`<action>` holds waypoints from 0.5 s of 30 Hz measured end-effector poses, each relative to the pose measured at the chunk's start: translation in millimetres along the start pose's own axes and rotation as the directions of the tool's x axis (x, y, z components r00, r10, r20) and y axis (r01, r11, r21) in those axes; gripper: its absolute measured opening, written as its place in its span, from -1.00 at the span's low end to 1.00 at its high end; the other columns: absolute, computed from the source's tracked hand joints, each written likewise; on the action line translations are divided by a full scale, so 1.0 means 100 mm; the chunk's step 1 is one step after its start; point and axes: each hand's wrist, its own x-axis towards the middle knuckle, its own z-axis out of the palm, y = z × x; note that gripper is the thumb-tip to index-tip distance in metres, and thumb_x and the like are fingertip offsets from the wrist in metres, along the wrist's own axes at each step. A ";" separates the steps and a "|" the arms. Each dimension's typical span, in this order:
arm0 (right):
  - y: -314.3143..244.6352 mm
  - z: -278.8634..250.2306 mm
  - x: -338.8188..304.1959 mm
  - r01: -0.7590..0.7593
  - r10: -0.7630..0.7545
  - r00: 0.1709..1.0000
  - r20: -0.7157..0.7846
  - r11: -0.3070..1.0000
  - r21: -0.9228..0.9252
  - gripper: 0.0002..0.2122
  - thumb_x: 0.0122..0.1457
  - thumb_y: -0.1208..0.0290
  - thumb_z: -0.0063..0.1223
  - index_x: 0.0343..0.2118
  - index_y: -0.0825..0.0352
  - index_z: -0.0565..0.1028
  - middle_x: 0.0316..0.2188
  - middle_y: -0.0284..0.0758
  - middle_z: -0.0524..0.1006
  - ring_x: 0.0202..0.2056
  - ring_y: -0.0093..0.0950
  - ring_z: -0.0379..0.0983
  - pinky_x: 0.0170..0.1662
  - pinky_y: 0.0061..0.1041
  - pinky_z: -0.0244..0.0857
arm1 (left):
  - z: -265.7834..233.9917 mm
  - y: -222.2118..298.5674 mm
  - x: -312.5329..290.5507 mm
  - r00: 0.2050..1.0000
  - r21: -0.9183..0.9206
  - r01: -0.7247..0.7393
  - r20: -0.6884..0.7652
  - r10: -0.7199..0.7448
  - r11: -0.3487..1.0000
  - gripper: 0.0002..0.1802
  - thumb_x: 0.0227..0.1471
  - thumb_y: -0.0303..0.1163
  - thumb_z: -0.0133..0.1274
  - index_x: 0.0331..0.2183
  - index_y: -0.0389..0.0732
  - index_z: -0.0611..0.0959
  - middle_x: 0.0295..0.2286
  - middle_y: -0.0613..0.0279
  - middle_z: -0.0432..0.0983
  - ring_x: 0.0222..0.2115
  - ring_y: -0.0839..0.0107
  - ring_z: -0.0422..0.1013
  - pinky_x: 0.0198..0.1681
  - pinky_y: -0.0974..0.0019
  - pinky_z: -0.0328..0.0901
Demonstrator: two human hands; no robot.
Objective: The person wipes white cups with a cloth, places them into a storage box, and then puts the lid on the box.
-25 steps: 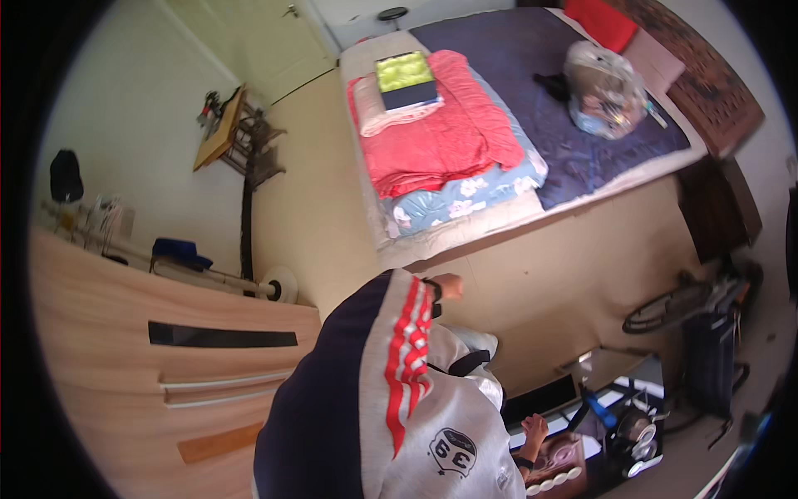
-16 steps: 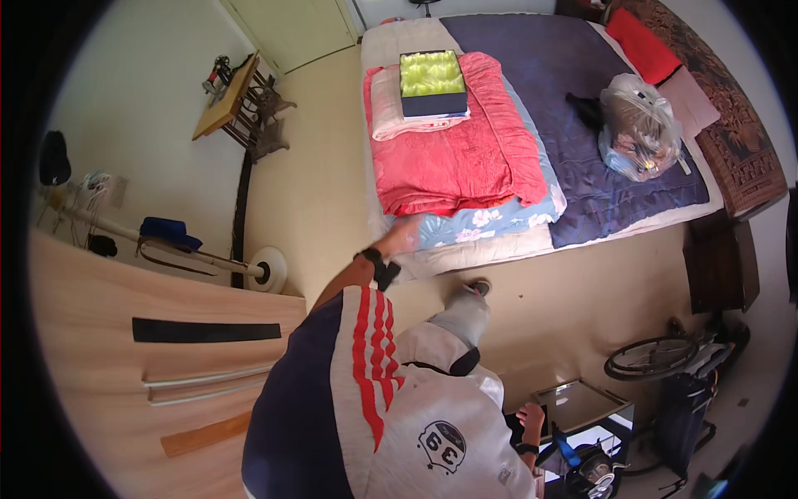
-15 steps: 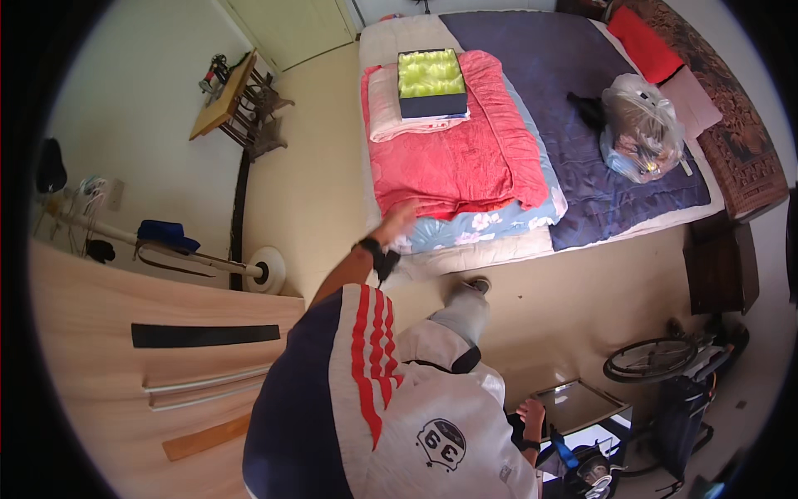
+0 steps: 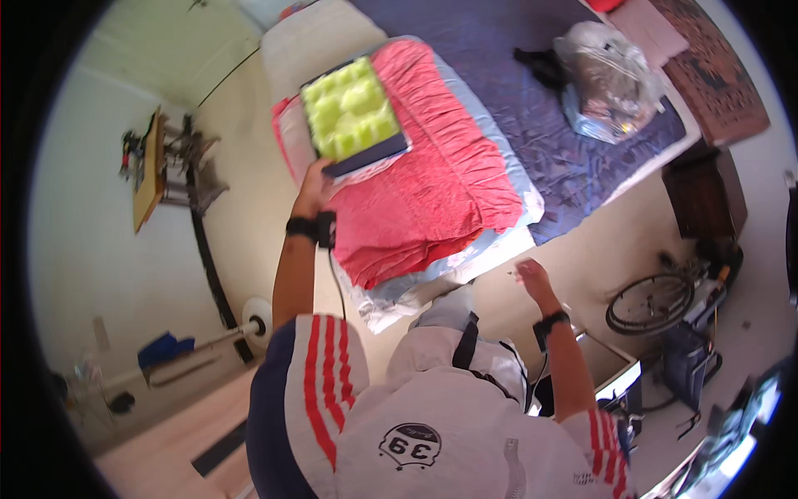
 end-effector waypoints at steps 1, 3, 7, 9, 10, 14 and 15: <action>-0.14 -0.10 0.20 0.161 -0.151 0.987 0.063 0.958 -0.238 -0.73 0.24 0.21 0.09 -0.22 0.36 0.54 -0.35 -0.23 0.62 -0.31 -0.34 0.55 -0.20 -0.29 0.43 | 0.15 -0.07 0.02 1.000 0.008 0.026 -0.006 -0.026 1.000 -0.71 0.14 -0.33 0.04 -0.11 -0.23 0.53 -0.14 0.13 0.52 -0.06 0.19 0.46 0.00 -0.09 0.47; -0.88 0.17 0.30 0.304 -0.251 0.944 0.216 0.916 -0.263 -0.68 0.32 0.18 0.11 -0.01 0.29 0.55 -0.20 -0.21 0.60 -0.10 -0.41 0.51 -0.01 -0.38 0.40 | 0.19 -0.26 -0.27 0.994 0.072 0.026 0.104 -0.034 0.997 -0.66 0.22 -0.37 0.00 0.00 -0.29 0.51 -0.03 0.07 0.54 -0.04 0.15 0.49 0.03 -0.02 0.43; -2.27 0.47 0.16 0.104 -0.083 0.923 0.376 0.994 -0.035 -0.01 0.04 -0.22 0.23 0.33 0.42 0.05 0.26 0.04 0.24 0.28 -0.20 0.19 0.30 -0.29 0.13 | -0.33 -0.88 -0.54 0.919 0.320 0.117 0.325 -0.225 0.940 -0.66 0.14 -0.46 0.06 -0.03 -0.26 0.49 -0.16 0.22 0.50 -0.19 0.29 0.47 0.00 0.11 0.41; -2.37 0.39 -0.09 0.093 -0.117 0.942 0.314 0.992 0.090 0.21 -0.06 -0.30 0.29 0.39 0.51 -0.12 0.33 0.12 0.13 0.35 -0.13 0.11 0.35 -0.28 0.05 | 0.00 -1.25 -0.80 0.896 0.397 0.185 0.308 -0.320 0.899 -0.58 0.11 -0.47 0.07 0.02 -0.27 0.44 -0.10 0.20 0.45 -0.13 0.28 0.42 0.04 0.12 0.36; -2.36 0.30 -0.25 0.121 -0.155 0.952 0.263 0.983 0.141 0.22 -0.09 -0.26 0.34 0.38 0.54 -0.14 0.33 0.14 0.13 0.35 -0.11 0.10 0.35 -0.28 0.04 | 0.18 -1.34 -0.89 0.872 0.455 0.192 0.327 -0.363 0.870 -0.54 0.10 -0.48 0.07 0.05 -0.28 0.41 -0.07 0.19 0.43 -0.10 0.27 0.40 0.07 0.13 0.33; -2.05 -0.04 -0.80 0.153 -0.190 0.979 0.068 0.920 0.361 0.05 -0.02 0.06 0.36 0.35 0.51 -0.10 0.21 0.07 0.30 0.25 -0.20 0.23 0.28 -0.31 0.14 | 0.95 -1.21 -1.14 0.769 0.651 0.033 0.468 -0.435 0.758 -0.37 0.06 -0.51 0.09 0.16 -0.30 0.31 0.06 0.14 0.33 0.03 0.25 0.32 0.15 0.16 0.23; -1.92 -0.18 -1.01 0.164 -0.168 0.985 -0.026 0.893 0.420 0.02 -0.01 0.10 0.36 0.34 0.49 -0.08 0.19 0.04 0.32 0.23 -0.21 0.26 0.26 -0.31 0.15 | 1.27 -1.25 -1.18 0.717 0.680 -0.027 0.524 -0.460 0.733 -0.33 0.05 -0.51 0.10 0.19 -0.31 0.28 0.09 0.13 0.31 0.06 0.24 0.30 0.18 0.16 0.20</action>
